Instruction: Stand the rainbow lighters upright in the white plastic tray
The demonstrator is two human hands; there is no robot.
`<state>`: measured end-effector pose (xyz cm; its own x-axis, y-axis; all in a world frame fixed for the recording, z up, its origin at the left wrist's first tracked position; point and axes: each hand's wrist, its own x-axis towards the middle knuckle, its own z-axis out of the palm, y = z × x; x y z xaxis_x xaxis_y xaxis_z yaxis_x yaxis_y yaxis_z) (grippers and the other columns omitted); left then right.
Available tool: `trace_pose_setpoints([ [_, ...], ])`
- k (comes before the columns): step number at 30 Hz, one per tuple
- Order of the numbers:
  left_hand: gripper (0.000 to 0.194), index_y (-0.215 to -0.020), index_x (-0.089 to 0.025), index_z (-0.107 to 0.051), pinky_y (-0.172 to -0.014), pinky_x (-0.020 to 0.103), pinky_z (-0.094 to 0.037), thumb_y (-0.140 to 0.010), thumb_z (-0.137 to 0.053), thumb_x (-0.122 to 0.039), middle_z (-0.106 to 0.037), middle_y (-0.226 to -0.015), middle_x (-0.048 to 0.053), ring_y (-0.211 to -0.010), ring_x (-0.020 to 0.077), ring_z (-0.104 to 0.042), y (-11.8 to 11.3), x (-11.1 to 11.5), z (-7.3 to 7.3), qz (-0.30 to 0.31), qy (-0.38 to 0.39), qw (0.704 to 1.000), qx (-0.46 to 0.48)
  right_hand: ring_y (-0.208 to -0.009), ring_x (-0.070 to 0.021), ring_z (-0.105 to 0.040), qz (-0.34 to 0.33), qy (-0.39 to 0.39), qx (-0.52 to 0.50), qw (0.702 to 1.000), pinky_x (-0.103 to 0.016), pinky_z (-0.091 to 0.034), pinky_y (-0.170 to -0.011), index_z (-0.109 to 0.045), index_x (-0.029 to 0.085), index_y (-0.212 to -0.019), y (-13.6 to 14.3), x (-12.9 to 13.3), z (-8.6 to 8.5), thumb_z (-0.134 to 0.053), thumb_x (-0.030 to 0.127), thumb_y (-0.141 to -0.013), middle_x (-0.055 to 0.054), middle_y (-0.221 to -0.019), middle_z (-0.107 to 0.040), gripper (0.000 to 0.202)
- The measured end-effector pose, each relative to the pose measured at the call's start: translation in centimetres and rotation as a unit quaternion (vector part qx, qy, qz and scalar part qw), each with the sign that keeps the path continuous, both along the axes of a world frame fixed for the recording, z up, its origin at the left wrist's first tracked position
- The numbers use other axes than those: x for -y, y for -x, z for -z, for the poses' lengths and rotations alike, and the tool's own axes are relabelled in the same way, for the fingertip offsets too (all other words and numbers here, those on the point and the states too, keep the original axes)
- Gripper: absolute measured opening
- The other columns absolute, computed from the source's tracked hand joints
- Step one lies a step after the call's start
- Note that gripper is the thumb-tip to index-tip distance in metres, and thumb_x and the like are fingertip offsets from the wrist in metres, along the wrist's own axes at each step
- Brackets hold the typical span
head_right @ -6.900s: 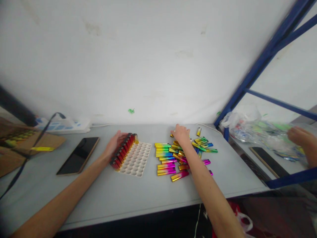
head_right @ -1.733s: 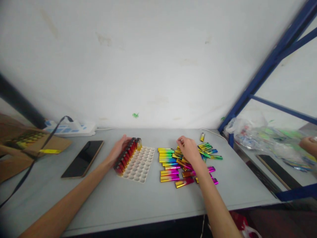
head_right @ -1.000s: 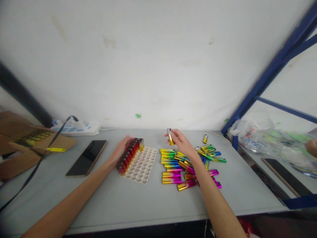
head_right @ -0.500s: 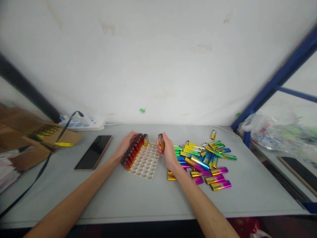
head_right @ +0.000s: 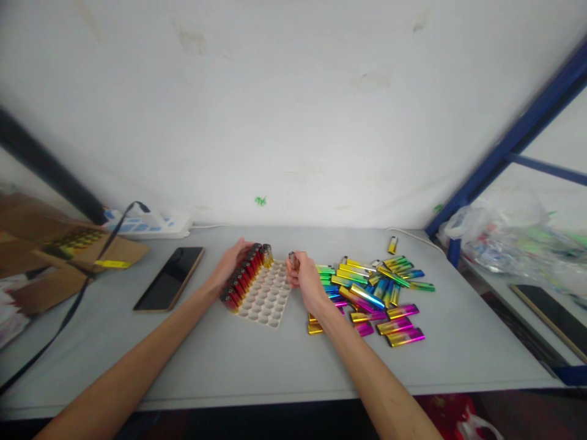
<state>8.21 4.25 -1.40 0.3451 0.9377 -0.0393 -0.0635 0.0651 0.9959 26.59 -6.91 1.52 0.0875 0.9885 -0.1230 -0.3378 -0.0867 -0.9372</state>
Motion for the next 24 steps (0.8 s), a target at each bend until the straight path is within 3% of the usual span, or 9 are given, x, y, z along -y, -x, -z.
trace_pose_setpoints([
  [5, 0.071, -0.099, -0.017, -0.079, -0.110, 0.044, -0.050, -0.084, -0.059, -0.083, -0.083, -0.106, 0.011, -0.111, 0.0332, -0.074, 0.1, 0.0, 0.1, 0.008, -0.009, 1.000, 0.000, -0.049, -0.0106, -0.021, -0.013, -0.009, 0.011, 1.000, -0.027, -0.021, -0.050, -0.042, 0.024, -0.061, 0.0, -0.2, 0.5, -0.052, 0.058, -0.088, 0.008, -0.057, -0.025, 0.044],
  [10, 0.071, -0.099, -0.018, -0.080, -0.109, 0.044, -0.050, -0.083, -0.059, -0.084, -0.083, -0.109, 0.012, -0.112, 0.0338, -0.074, 0.1, 0.0, 0.2, 0.007, -0.010, 1.000, 0.005, -0.056, -0.0125, -0.034, -0.005, -0.041, 0.005, 0.999, -0.026, -0.027, -0.052, -0.061, 0.023, -0.083, -0.1, -0.2, 0.5, -0.059, 0.077, -0.087, 0.005, -0.067, -0.043, 0.054],
  [15, 0.071, -0.095, -0.019, -0.079, -0.109, 0.045, -0.050, -0.080, -0.062, -0.086, -0.083, -0.110, 0.012, -0.114, 0.0351, -0.074, -0.1, 0.0, 0.2, 0.005, 0.002, 1.000, 0.011, -0.076, -0.0167, -0.056, -0.003, -0.109, 0.108, 0.988, -0.029, -0.046, -0.070, -0.072, 0.023, -0.101, -0.3, 0.0, 0.2, -0.066, 0.066, -0.092, 0.000, -0.084, -0.062, 0.044],
  [19, 0.070, -0.097, -0.017, -0.079, -0.112, 0.047, -0.049, -0.081, -0.062, -0.083, -0.083, -0.112, 0.012, -0.115, 0.0345, -0.074, -0.1, 0.0, 0.2, 0.003, 0.013, 1.000, 0.017, -0.099, -0.0218, -0.063, 0.047, -0.130, 0.213, 0.967, -0.031, -0.051, -0.083, -0.076, 0.021, -0.096, -0.4, -0.2, 0.2, -0.079, 0.058, -0.083, -0.006, -0.105, -0.070, 0.039],
  [24, 0.069, -0.098, -0.017, -0.080, -0.113, 0.047, -0.048, -0.083, -0.061, -0.082, -0.083, -0.112, 0.012, -0.115, 0.0341, -0.073, 0.0, 0.0, 0.1, 0.017, 0.005, 1.000, 0.021, -0.065, -0.0155, -0.052, 0.079, -0.137, 0.300, 0.941, -0.029, -0.043, -0.064, -0.073, 0.021, -0.084, 0.1, -1.0, 0.3, -0.078, 0.057, -0.085, 0.003, -0.069, -0.058, 0.036],
])
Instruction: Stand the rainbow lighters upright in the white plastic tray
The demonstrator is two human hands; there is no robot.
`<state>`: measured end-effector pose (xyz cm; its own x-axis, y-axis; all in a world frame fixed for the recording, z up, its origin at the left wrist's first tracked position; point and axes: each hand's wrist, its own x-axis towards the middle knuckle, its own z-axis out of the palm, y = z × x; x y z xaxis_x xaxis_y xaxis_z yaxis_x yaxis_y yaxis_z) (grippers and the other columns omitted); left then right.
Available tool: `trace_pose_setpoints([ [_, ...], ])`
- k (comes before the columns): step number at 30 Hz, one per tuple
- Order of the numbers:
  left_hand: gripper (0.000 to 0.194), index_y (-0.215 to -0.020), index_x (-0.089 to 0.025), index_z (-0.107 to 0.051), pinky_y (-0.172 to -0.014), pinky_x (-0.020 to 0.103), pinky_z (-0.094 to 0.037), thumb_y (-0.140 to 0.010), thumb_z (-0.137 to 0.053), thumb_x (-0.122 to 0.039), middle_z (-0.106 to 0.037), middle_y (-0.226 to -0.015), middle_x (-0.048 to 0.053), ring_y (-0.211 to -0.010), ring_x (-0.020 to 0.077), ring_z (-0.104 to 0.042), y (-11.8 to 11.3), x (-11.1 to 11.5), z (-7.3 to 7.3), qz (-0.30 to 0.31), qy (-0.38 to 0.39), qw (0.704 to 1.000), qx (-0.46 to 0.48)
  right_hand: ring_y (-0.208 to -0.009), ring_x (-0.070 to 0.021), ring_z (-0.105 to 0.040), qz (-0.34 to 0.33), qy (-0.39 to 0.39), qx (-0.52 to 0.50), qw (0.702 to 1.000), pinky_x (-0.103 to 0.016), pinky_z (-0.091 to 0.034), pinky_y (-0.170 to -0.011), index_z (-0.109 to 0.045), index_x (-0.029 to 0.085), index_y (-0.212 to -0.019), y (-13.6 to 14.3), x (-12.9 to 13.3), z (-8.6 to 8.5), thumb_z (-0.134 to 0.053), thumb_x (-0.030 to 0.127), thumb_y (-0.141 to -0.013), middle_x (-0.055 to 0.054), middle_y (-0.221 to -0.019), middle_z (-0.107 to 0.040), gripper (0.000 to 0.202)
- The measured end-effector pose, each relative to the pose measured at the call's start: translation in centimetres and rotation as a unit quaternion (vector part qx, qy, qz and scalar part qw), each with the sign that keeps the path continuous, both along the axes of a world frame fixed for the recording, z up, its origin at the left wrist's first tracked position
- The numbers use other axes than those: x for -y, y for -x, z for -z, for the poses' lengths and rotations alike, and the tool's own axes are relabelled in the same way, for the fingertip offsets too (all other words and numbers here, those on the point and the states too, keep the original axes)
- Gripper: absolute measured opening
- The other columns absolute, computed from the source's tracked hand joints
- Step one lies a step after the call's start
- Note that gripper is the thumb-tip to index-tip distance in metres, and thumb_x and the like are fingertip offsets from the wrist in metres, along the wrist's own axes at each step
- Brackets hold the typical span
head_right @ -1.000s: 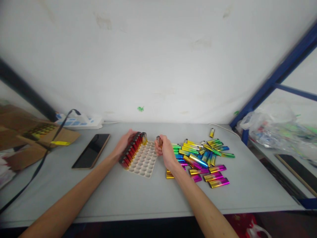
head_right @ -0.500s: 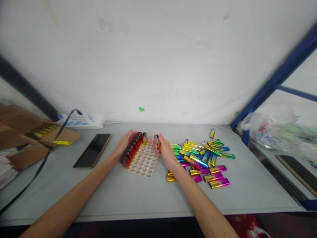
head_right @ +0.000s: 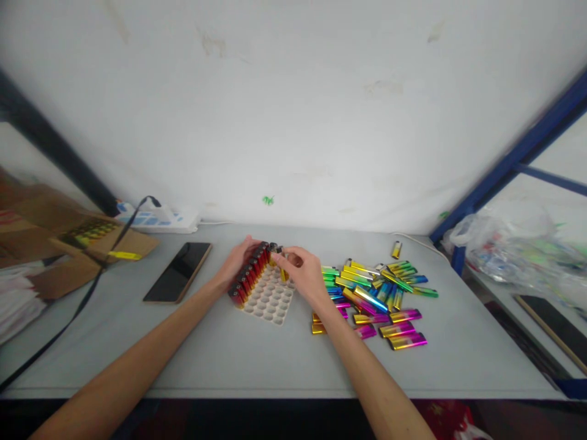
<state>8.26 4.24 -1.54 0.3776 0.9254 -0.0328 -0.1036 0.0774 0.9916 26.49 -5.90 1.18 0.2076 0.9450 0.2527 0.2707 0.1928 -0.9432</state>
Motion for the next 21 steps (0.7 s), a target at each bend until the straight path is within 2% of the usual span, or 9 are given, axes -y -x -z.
trace_pose_setpoints([
  [3, 0.070, -0.097, -0.017, -0.080, -0.112, 0.047, -0.049, -0.082, -0.062, -0.083, -0.083, -0.109, 0.012, -0.113, 0.0343, -0.074, 0.0, 0.0, 0.1, 0.000, -0.005, 1.000, 0.005, -0.055, -0.0136, -0.048, 0.018, 0.001, 0.002, 1.000, -0.027, -0.040, -0.058, -0.066, 0.022, -0.078, 0.7, -0.3, 0.0, -0.079, 0.058, -0.085, 0.006, -0.056, -0.054, 0.039],
  [6, 0.071, -0.097, -0.017, -0.080, -0.112, 0.047, -0.048, -0.081, -0.062, -0.084, -0.083, -0.110, 0.012, -0.114, 0.0341, -0.073, -0.1, -0.1, 0.3, 0.005, -0.010, 1.000, 0.011, -0.050, -0.0151, -0.056, 0.036, 0.023, -0.008, 0.999, -0.027, -0.044, -0.055, -0.060, 0.023, -0.073, 1.4, -0.5, 0.2, -0.079, 0.061, -0.085, 0.004, -0.054, -0.064, 0.044],
  [10, 0.074, -0.097, -0.016, -0.078, -0.111, 0.047, -0.048, -0.079, -0.062, -0.086, -0.083, -0.110, 0.013, -0.114, 0.0345, -0.073, -0.1, -0.2, 0.4, 0.002, -0.008, 1.000, 0.011, -0.052, -0.0201, -0.069, 0.037, 0.051, 0.014, 0.998, -0.029, -0.050, -0.052, -0.060, 0.023, -0.073, 1.7, -0.5, 0.6, -0.080, 0.061, -0.084, -0.002, -0.064, -0.077, 0.044],
  [13, 0.074, -0.096, -0.016, -0.078, -0.111, 0.047, -0.049, -0.077, -0.064, -0.087, -0.083, -0.110, 0.014, -0.114, 0.0349, -0.073, -0.1, -0.2, 0.5, 0.000, -0.005, 1.000, 0.013, -0.060, -0.0230, -0.076, 0.038, 0.054, 0.076, 0.995, -0.029, -0.052, -0.056, -0.061, 0.023, -0.073, 1.7, -0.6, 0.6, -0.080, 0.053, -0.088, -0.004, -0.070, -0.081, 0.038],
  [17, 0.073, -0.095, -0.017, -0.078, -0.111, 0.046, -0.049, -0.078, -0.064, -0.086, -0.083, -0.109, 0.014, -0.114, 0.0348, -0.073, -0.1, -0.2, 0.6, 0.001, -0.006, 1.000, 0.016, -0.061, -0.0234, -0.077, 0.041, 0.055, 0.150, 0.986, -0.030, -0.051, -0.058, -0.062, 0.023, -0.073, 1.6, -0.7, 0.4, -0.078, 0.044, -0.093, -0.004, -0.070, -0.081, 0.034],
  [21, 0.072, -0.096, -0.017, -0.078, -0.111, 0.048, -0.048, -0.078, -0.064, -0.085, -0.083, -0.109, 0.013, -0.115, 0.0349, -0.073, -0.1, -0.2, 0.6, -0.005, -0.006, 1.000, 0.013, -0.068, -0.0224, -0.079, 0.011, 0.050, 0.191, 0.980, -0.030, -0.055, -0.066, -0.069, 0.021, -0.085, 1.4, -0.8, 0.0, -0.079, 0.033, -0.094, -0.003, -0.077, -0.083, 0.017],
])
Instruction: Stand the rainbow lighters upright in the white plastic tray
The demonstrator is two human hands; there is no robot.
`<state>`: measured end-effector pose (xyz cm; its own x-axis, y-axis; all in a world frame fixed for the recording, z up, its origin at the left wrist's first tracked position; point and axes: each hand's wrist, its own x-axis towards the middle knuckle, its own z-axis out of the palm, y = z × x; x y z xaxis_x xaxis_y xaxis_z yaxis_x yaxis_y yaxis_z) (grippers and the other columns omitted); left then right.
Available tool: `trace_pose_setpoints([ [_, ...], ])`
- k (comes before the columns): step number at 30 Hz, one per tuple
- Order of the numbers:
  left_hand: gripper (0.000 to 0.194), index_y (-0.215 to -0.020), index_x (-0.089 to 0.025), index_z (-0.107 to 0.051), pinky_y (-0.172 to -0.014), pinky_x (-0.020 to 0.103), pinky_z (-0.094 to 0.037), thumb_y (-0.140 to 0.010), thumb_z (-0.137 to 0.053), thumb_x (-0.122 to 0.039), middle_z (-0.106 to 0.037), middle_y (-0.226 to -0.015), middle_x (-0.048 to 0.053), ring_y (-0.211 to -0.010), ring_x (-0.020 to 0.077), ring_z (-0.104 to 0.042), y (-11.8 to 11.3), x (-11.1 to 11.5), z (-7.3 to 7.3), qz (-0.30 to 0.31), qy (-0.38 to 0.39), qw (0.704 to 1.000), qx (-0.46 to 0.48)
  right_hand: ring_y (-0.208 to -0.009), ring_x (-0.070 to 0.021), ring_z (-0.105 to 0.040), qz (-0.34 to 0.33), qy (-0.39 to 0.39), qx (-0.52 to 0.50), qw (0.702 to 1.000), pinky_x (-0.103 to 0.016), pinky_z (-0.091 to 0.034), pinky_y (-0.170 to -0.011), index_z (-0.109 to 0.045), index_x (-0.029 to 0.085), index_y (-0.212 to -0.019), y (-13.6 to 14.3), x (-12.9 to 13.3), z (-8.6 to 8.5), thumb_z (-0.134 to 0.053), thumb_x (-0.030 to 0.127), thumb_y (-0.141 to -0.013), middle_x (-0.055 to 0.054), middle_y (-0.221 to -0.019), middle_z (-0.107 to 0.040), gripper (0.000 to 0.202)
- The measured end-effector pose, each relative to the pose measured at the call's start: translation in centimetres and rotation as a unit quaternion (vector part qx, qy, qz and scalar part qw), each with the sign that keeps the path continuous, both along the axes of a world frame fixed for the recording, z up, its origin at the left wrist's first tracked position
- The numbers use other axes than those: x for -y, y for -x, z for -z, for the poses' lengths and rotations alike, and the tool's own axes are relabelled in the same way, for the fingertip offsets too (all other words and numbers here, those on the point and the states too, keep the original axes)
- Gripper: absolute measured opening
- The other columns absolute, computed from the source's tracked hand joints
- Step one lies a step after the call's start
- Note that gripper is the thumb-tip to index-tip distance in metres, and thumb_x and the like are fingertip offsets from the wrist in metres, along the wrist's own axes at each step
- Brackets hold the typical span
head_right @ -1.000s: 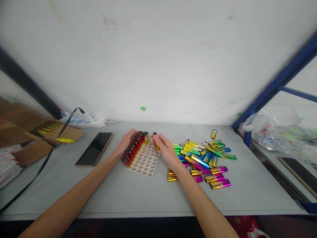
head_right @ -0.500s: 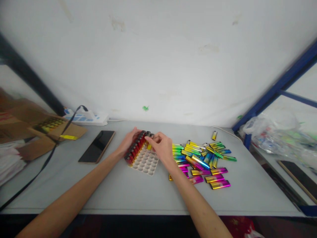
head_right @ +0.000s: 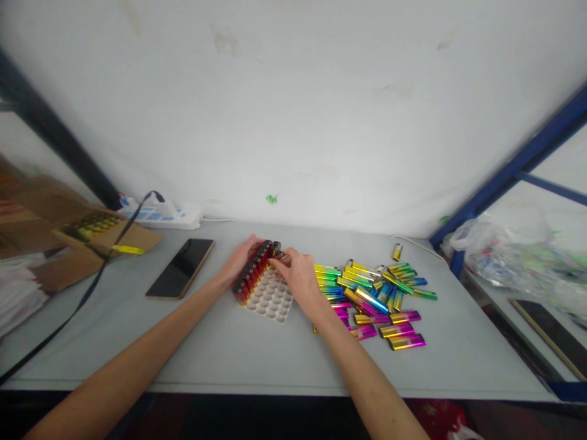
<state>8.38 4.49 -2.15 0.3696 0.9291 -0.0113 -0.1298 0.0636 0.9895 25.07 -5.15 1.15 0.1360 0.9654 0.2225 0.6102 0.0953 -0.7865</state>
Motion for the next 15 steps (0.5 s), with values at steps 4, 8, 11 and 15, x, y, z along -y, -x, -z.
trace_pose_setpoints([
  [4, 0.073, -0.096, -0.017, -0.078, -0.111, 0.048, -0.049, -0.076, -0.066, -0.085, -0.083, -0.107, 0.012, -0.113, 0.0352, -0.074, 0.0, -0.2, 0.0, -0.014, 0.007, 1.000, -0.004, -0.077, -0.0198, -0.081, -0.042, 0.019, 0.016, 0.999, -0.029, -0.057, -0.076, -0.073, 0.019, -0.097, 0.0, 0.1, -0.5, -0.073, 0.019, -0.098, -0.004, -0.088, -0.085, 0.001],
  [8, 0.076, -0.100, -0.016, -0.078, -0.111, 0.048, -0.049, -0.074, -0.066, -0.087, -0.083, -0.107, 0.013, -0.112, 0.0353, -0.074, 0.1, -0.2, -0.1, -0.019, 0.004, 1.000, -0.011, -0.083, -0.0224, -0.079, -0.049, 0.019, 0.113, 0.992, -0.030, -0.056, -0.077, -0.076, 0.016, -0.103, 0.0, 0.4, -1.1, -0.075, 0.021, -0.097, -0.010, -0.094, -0.084, 0.008],
  [11, 0.075, -0.099, -0.016, -0.078, -0.111, 0.048, -0.049, -0.075, -0.066, -0.086, -0.083, -0.108, 0.013, -0.113, 0.0348, -0.073, 0.2, -0.2, -0.2, -0.016, 0.002, 1.000, -0.013, -0.085, -0.0224, -0.078, -0.052, -0.009, 0.139, 0.989, -0.031, -0.056, -0.079, -0.078, 0.017, -0.101, -1.5, 0.9, -1.4, -0.076, 0.029, -0.097, -0.010, -0.094, -0.083, 0.013],
  [15, 0.072, -0.095, -0.018, -0.078, -0.110, 0.046, -0.050, -0.075, -0.065, -0.086, -0.083, -0.107, 0.012, -0.111, 0.0345, -0.074, 0.2, -0.2, -0.3, -0.011, 0.007, 1.000, -0.015, -0.083, -0.0208, -0.077, 0.015, -0.027, 0.154, 0.988, -0.032, -0.057, -0.083, -0.079, 0.019, -0.099, -7.6, 2.4, -1.8, -0.071, 0.025, -0.100, -0.007, -0.091, -0.083, 0.010],
])
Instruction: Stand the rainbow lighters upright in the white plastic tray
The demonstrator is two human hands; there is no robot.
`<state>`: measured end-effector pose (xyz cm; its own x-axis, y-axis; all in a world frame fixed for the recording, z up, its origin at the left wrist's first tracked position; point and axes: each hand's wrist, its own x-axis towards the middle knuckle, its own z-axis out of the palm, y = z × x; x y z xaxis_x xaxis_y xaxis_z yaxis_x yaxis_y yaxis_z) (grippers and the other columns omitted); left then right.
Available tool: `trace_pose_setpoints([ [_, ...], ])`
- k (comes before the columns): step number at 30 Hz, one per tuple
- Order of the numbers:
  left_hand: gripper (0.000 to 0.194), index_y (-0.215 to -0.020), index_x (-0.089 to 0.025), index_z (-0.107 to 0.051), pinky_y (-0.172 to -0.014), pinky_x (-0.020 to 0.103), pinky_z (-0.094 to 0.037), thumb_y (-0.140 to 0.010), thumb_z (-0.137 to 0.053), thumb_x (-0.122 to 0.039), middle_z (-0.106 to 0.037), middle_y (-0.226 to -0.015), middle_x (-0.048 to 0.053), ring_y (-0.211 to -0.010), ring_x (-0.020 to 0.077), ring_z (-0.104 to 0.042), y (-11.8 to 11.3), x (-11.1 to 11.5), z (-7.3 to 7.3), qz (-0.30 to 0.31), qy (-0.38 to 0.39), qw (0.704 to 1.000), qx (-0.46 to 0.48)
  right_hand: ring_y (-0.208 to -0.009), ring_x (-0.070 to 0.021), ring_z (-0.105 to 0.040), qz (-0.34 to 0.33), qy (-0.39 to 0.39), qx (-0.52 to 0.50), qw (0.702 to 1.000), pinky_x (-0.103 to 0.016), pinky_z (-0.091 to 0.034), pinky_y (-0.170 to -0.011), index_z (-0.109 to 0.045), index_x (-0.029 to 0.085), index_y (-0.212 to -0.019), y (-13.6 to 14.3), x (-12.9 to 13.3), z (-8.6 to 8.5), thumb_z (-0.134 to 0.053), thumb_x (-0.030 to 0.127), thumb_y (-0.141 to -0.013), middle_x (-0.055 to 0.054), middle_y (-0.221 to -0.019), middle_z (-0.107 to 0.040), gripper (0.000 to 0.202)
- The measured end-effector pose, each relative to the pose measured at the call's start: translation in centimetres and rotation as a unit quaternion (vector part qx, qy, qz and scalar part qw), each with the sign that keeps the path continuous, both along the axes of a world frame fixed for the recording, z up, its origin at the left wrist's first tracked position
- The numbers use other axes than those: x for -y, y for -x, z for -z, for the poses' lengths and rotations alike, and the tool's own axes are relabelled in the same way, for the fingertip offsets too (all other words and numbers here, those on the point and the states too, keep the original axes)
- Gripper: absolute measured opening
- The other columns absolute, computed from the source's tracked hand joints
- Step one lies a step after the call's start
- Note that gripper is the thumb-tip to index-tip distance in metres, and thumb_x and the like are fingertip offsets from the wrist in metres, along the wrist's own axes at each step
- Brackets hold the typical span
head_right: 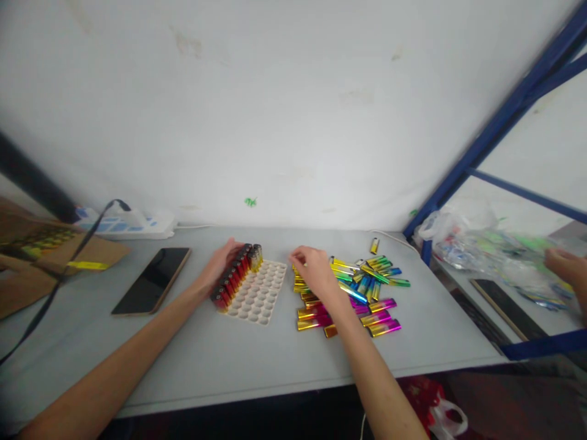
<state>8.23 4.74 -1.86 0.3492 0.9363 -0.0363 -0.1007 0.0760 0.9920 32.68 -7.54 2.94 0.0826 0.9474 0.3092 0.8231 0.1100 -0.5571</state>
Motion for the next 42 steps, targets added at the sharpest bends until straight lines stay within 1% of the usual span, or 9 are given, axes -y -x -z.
trace_pose_setpoints([
  [6, 0.069, -0.096, -0.019, -0.079, -0.110, 0.046, -0.049, -0.079, -0.062, -0.084, -0.083, -0.108, 0.012, -0.113, 0.0340, -0.074, -0.1, -0.1, 0.3, -0.004, -0.009, 1.000, -0.001, -0.108, -0.0291, -0.076, 0.080, 0.097, 0.164, 0.978, -0.039, -0.054, -0.101, -0.081, 0.013, -0.110, -11.6, 1.9, 0.0, -0.070, 0.020, -0.097, -0.016, -0.113, -0.082, 0.019],
  [10, 0.067, -0.094, -0.020, -0.078, -0.111, 0.045, -0.049, -0.078, -0.064, -0.083, -0.083, -0.107, 0.012, -0.112, 0.0334, -0.074, -0.1, -0.1, 0.3, -0.005, -0.003, 1.000, 0.004, -0.110, -0.0304, -0.075, 0.060, 0.177, 0.221, 0.957, -0.037, -0.054, -0.099, -0.082, 0.012, -0.111, -14.5, 2.0, 0.6, -0.063, 0.026, -0.101, -0.017, -0.115, -0.081, 0.025],
  [16, 0.068, -0.094, -0.020, -0.078, -0.108, 0.045, -0.051, -0.079, -0.062, -0.084, -0.083, -0.108, 0.011, -0.112, 0.0334, -0.074, 0.0, -0.1, 0.2, 0.004, -0.012, 1.000, -0.001, -0.097, -0.0278, -0.077, -0.006, 0.219, 0.189, 0.957, -0.033, -0.055, -0.090, -0.083, 0.015, -0.106, -14.0, 1.5, -0.2, -0.063, 0.028, -0.100, -0.014, -0.106, -0.083, 0.025],
  [22, 0.068, -0.094, -0.020, -0.078, -0.106, 0.044, -0.052, -0.079, -0.062, -0.085, -0.083, -0.106, 0.012, -0.113, 0.0338, -0.074, 0.0, 0.1, 0.1, -0.004, -0.011, 1.000, -0.001, -0.097, -0.0286, -0.077, 0.005, 0.121, 0.119, 0.985, -0.035, -0.056, -0.088, -0.082, 0.019, -0.105, -13.7, 3.7, -1.6, -0.056, 0.037, -0.103, -0.013, -0.106, -0.083, 0.032],
  [25, 0.069, -0.095, -0.019, -0.079, -0.108, 0.044, -0.051, -0.078, -0.063, -0.085, -0.083, -0.107, 0.012, -0.113, 0.0333, -0.074, -0.1, 0.0, 0.1, -0.002, -0.010, 1.000, -0.004, -0.090, -0.0278, -0.077, 0.006, 0.128, 0.094, 0.987, -0.035, -0.056, -0.083, -0.081, 0.021, -0.103, -12.9, 5.7, -0.8, -0.066, 0.046, -0.098, -0.011, -0.099, -0.083, 0.030],
  [28, 0.071, -0.095, -0.018, -0.079, -0.109, 0.044, -0.050, -0.076, -0.064, -0.086, -0.083, -0.108, 0.013, -0.114, 0.0336, -0.073, -0.1, -0.2, 0.3, -0.011, -0.006, 1.000, -0.008, -0.089, -0.0275, -0.076, 0.032, 0.119, 0.094, 0.988, -0.036, -0.056, -0.084, -0.081, 0.020, -0.101, -12.1, 6.8, 0.5, -0.071, 0.042, -0.095, -0.011, -0.097, -0.082, 0.025],
  [35, 0.076, -0.095, -0.018, -0.078, -0.111, 0.046, -0.049, -0.073, -0.065, -0.089, -0.083, -0.107, 0.011, -0.109, 0.0330, -0.074, -0.1, -0.3, 0.6, -0.020, 0.000, 1.000, -0.010, -0.096, -0.0286, -0.075, 0.098, 0.052, 0.087, 0.990, -0.041, -0.055, -0.092, -0.077, 0.018, -0.101, -11.7, 5.6, 1.7, -0.060, 0.036, -0.100, -0.014, -0.103, -0.081, 0.025],
  [38, 0.077, -0.093, -0.018, -0.078, -0.110, 0.046, -0.049, -0.072, -0.065, -0.090, -0.083, -0.107, 0.012, -0.109, 0.0332, -0.074, -0.1, -0.3, 0.5, -0.023, -0.005, 1.000, -0.014, -0.091, -0.0260, -0.074, 0.098, 0.018, -0.006, 0.995, -0.038, -0.056, -0.088, -0.072, 0.018, -0.106, -10.9, 4.9, 0.9, -0.052, 0.044, -0.103, -0.013, -0.101, -0.078, 0.033],
  [42, 0.076, -0.098, -0.018, -0.079, -0.109, 0.045, -0.049, -0.075, -0.064, -0.088, -0.083, -0.109, 0.012, -0.111, 0.0331, -0.074, 0.1, -0.2, 0.5, -0.010, -0.012, 1.000, -0.019, -0.076, -0.0194, -0.067, -0.020, 0.054, -0.202, 0.978, -0.032, -0.053, -0.073, -0.064, 0.019, -0.106, -8.0, 3.8, -1.4, -0.048, 0.061, -0.104, -0.005, -0.088, -0.072, 0.045],
])
